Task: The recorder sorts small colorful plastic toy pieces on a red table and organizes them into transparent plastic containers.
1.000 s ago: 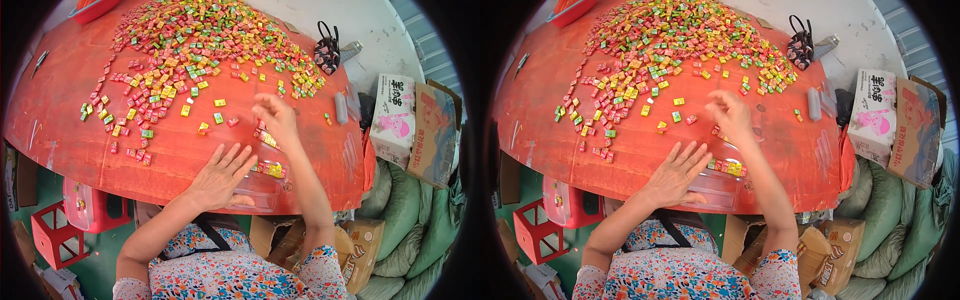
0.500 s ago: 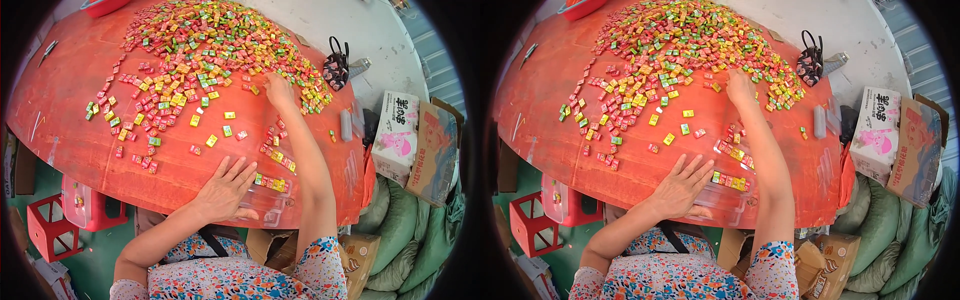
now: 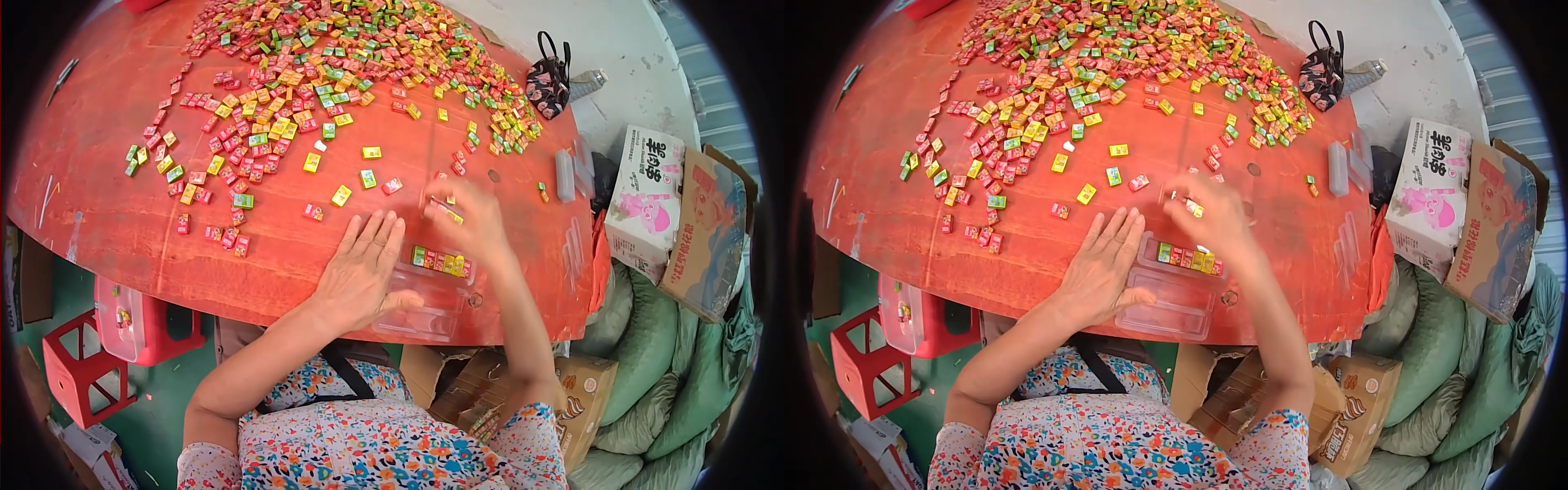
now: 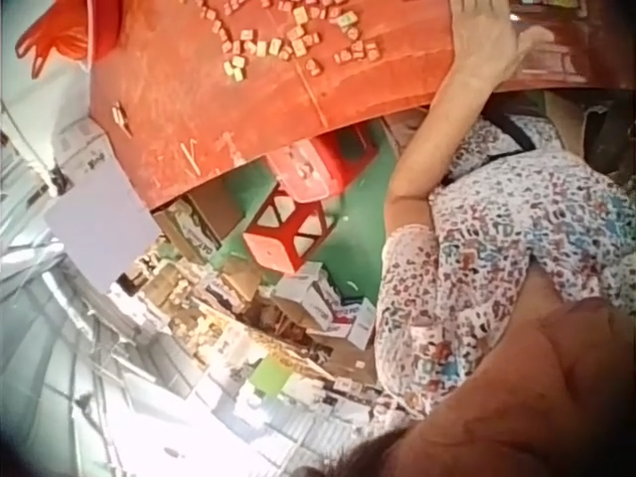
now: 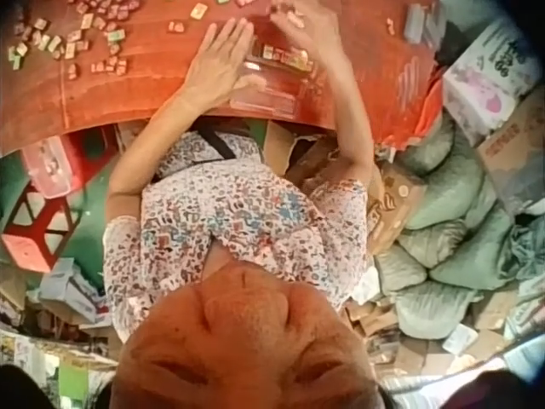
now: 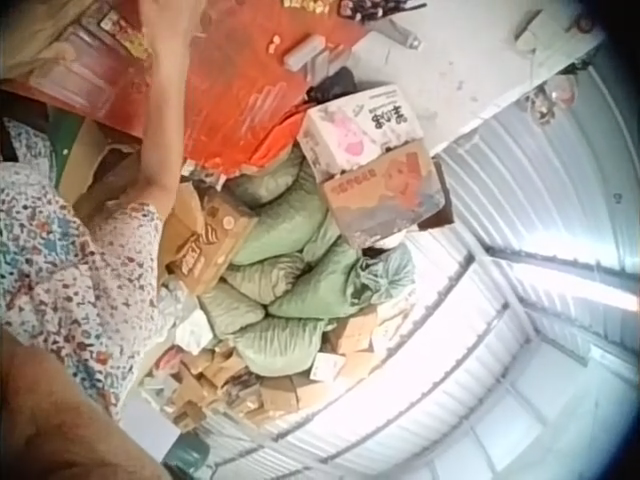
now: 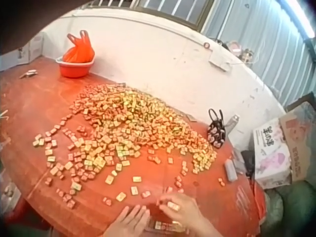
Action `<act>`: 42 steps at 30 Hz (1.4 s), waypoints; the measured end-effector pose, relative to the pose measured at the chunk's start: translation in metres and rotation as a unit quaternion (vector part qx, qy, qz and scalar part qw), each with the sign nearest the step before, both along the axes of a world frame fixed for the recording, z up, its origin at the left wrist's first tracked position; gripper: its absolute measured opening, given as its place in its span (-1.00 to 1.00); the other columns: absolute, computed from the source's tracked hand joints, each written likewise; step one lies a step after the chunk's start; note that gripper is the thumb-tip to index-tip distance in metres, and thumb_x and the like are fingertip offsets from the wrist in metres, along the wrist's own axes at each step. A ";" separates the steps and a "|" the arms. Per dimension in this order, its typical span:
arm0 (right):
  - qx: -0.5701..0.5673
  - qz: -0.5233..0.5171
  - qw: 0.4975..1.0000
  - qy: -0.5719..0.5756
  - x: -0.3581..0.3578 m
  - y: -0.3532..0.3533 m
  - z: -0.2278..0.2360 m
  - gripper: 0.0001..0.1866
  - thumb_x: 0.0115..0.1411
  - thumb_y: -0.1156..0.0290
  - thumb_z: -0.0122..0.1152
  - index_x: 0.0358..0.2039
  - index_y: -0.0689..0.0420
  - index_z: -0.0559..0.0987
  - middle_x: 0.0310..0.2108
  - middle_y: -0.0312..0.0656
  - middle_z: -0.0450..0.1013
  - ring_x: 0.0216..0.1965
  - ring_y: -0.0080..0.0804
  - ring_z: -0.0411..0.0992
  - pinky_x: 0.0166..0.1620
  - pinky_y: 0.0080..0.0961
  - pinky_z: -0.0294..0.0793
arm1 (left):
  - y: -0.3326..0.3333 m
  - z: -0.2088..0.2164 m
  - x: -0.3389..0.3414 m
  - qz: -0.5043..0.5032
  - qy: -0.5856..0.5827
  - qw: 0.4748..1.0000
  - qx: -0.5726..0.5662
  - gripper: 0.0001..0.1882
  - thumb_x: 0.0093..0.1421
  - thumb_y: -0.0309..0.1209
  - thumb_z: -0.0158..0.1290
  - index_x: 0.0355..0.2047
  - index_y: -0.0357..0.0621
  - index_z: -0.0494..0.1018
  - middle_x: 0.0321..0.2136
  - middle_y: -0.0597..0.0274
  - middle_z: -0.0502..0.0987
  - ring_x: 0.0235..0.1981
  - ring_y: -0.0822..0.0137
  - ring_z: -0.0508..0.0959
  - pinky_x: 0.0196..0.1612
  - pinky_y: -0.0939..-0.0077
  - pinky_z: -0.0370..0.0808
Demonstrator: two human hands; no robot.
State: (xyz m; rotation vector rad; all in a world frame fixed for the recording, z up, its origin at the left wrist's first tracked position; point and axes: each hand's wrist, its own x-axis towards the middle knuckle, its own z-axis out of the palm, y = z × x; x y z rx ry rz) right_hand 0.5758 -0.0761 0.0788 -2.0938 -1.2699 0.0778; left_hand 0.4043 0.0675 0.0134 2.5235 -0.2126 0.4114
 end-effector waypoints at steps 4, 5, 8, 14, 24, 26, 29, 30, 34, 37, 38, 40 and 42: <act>-0.018 0.045 0.994 -0.093 -0.049 -0.019 -0.013 -0.77 -0.01 0.55 0.37 -0.28 0.17 0.59 -0.28 -0.18 0.56 -0.25 -0.25 0.54 -0.16 -0.35 0.52 | 0.000 -0.002 0.000 0.002 0.010 1.000 0.008 0.12 0.15 0.35 -0.14 0.32 -0.50 0.01 0.29 -0.29 0.18 0.38 -0.11 0.10 0.43 -0.02 -0.12; -0.017 0.043 0.994 -0.094 -0.055 -0.021 -0.015 -0.77 -0.01 0.55 0.37 -0.28 0.17 0.59 -0.28 -0.18 0.56 -0.25 -0.25 0.54 -0.16 -0.35 0.52 | -0.001 -0.002 0.000 0.000 0.009 1.000 0.009 0.12 0.15 0.35 -0.14 0.32 -0.50 0.01 0.29 -0.29 0.18 0.38 -0.11 0.10 0.43 -0.02 -0.12; -0.013 0.024 0.992 -0.126 -0.060 -0.026 -0.025 -0.80 -0.01 0.55 0.38 -0.32 0.19 0.60 -0.23 -0.17 0.55 -0.22 -0.18 0.51 -0.14 -0.30 0.50 | -0.002 -0.001 0.000 -0.006 0.014 1.000 0.018 0.11 0.15 0.36 -0.15 0.32 -0.48 0.02 0.30 -0.26 0.17 0.38 -0.09 0.10 0.42 -0.02 -0.12; 0.021 0.011 0.990 -0.140 -0.057 -0.043 -0.043 -0.78 0.02 0.49 0.36 -0.27 0.15 0.65 -0.11 -0.21 0.55 -0.10 -0.18 0.52 -0.04 -0.32 0.49 | -0.004 0.001 0.001 -0.028 0.039 0.997 0.056 0.09 0.11 0.40 -0.21 0.38 -0.25 0.02 0.37 -0.11 0.09 0.41 -0.07 0.04 0.42 -0.05 -0.14; 0.035 -0.196 0.980 -0.003 -0.054 -0.127 -0.007 -0.79 0.21 0.54 0.22 -0.12 0.20 0.64 -0.01 -0.10 0.54 0.05 -0.17 0.47 0.09 -0.34 0.43 | -0.001 0.004 0.001 -0.057 0.047 0.987 0.145 -0.01 0.12 0.44 -0.33 0.30 -0.06 0.26 0.38 0.06 0.10 0.41 -0.08 0.02 0.41 -0.14 -0.17; -0.010 -0.177 0.984 -0.029 -0.063 -0.135 -0.019 -0.78 0.20 0.57 0.22 -0.13 0.20 0.64 -0.02 -0.10 0.54 0.04 -0.18 0.47 0.07 -0.35 0.45 | -0.003 0.004 0.001 -0.058 0.049 0.986 0.147 -0.01 0.13 0.44 -0.34 0.30 -0.07 0.26 0.38 0.07 0.10 0.41 -0.09 0.03 0.41 -0.15 -0.17; 0.002 -0.154 0.987 -0.050 -0.071 -0.127 -0.034 -0.78 0.16 0.59 0.24 -0.15 0.19 0.64 -0.04 -0.10 0.53 0.01 -0.19 0.47 0.04 -0.35 0.47 | -0.005 0.006 0.003 -0.061 0.047 0.987 0.144 -0.02 0.14 0.44 -0.34 0.29 -0.07 0.27 0.38 0.06 0.12 0.40 -0.09 0.04 0.40 -0.17 -0.18; 0.013 -0.153 0.986 -0.064 -0.072 -0.122 -0.035 -0.76 0.13 0.59 0.26 -0.16 0.18 0.64 -0.06 -0.11 0.53 -0.01 -0.18 0.47 0.03 -0.35 0.46 | -0.006 0.006 0.002 -0.059 0.047 0.987 0.142 -0.03 0.14 0.44 -0.34 0.29 -0.07 0.27 0.37 0.06 0.12 0.40 -0.09 0.04 0.40 -0.17 -0.18; -0.028 -0.150 0.984 -0.094 -0.069 -0.104 -0.030 -0.74 0.09 0.57 0.29 -0.16 0.16 0.61 -0.09 -0.15 0.49 -0.06 -0.15 0.45 -0.02 -0.32 0.46 | -0.005 0.005 0.003 -0.056 0.052 0.987 0.139 -0.03 0.15 0.43 -0.33 0.29 -0.07 0.27 0.37 0.07 0.13 0.40 -0.09 0.05 0.40 -0.17 -0.17; -0.044 -0.132 0.984 -0.108 -0.065 -0.105 -0.034 -0.73 0.08 0.55 0.30 -0.16 0.15 0.60 -0.09 -0.16 0.47 -0.10 -0.13 0.44 -0.06 -0.28 0.46 | -0.005 0.005 0.003 -0.056 0.045 0.988 0.138 -0.04 0.15 0.42 -0.32 0.29 -0.07 0.27 0.37 0.07 0.13 0.39 -0.10 0.06 0.40 -0.18 -0.17; -0.044 -0.130 0.985 -0.108 -0.064 -0.105 -0.035 -0.73 0.08 0.55 0.30 -0.16 0.15 0.60 -0.09 -0.16 0.47 -0.10 -0.13 0.44 -0.06 -0.28 0.46 | -0.005 0.005 0.003 -0.055 0.045 0.988 0.138 -0.04 0.15 0.42 -0.32 0.29 -0.07 0.27 0.37 0.07 0.13 0.39 -0.10 0.06 0.40 -0.18 -0.17; -0.041 -0.131 0.983 -0.120 -0.064 -0.106 -0.036 -0.74 0.09 0.53 0.30 -0.16 0.15 0.60 -0.09 -0.17 0.46 -0.10 -0.13 0.44 -0.06 -0.26 0.46 | -0.007 0.006 0.004 -0.053 0.042 0.988 0.141 -0.05 0.15 0.42 -0.31 0.29 -0.06 0.28 0.37 0.07 0.14 0.39 -0.10 0.06 0.40 -0.18 -0.16; -0.046 -0.131 0.984 -0.113 -0.065 -0.104 -0.034 -0.74 0.09 0.53 0.29 -0.16 0.15 0.59 -0.09 -0.17 0.46 -0.10 -0.12 0.43 -0.05 -0.26 0.45 | -0.007 0.004 0.003 -0.050 0.042 0.988 0.143 -0.05 0.15 0.42 -0.30 0.28 -0.07 0.28 0.36 0.06 0.14 0.39 -0.11 0.06 0.39 -0.19 -0.15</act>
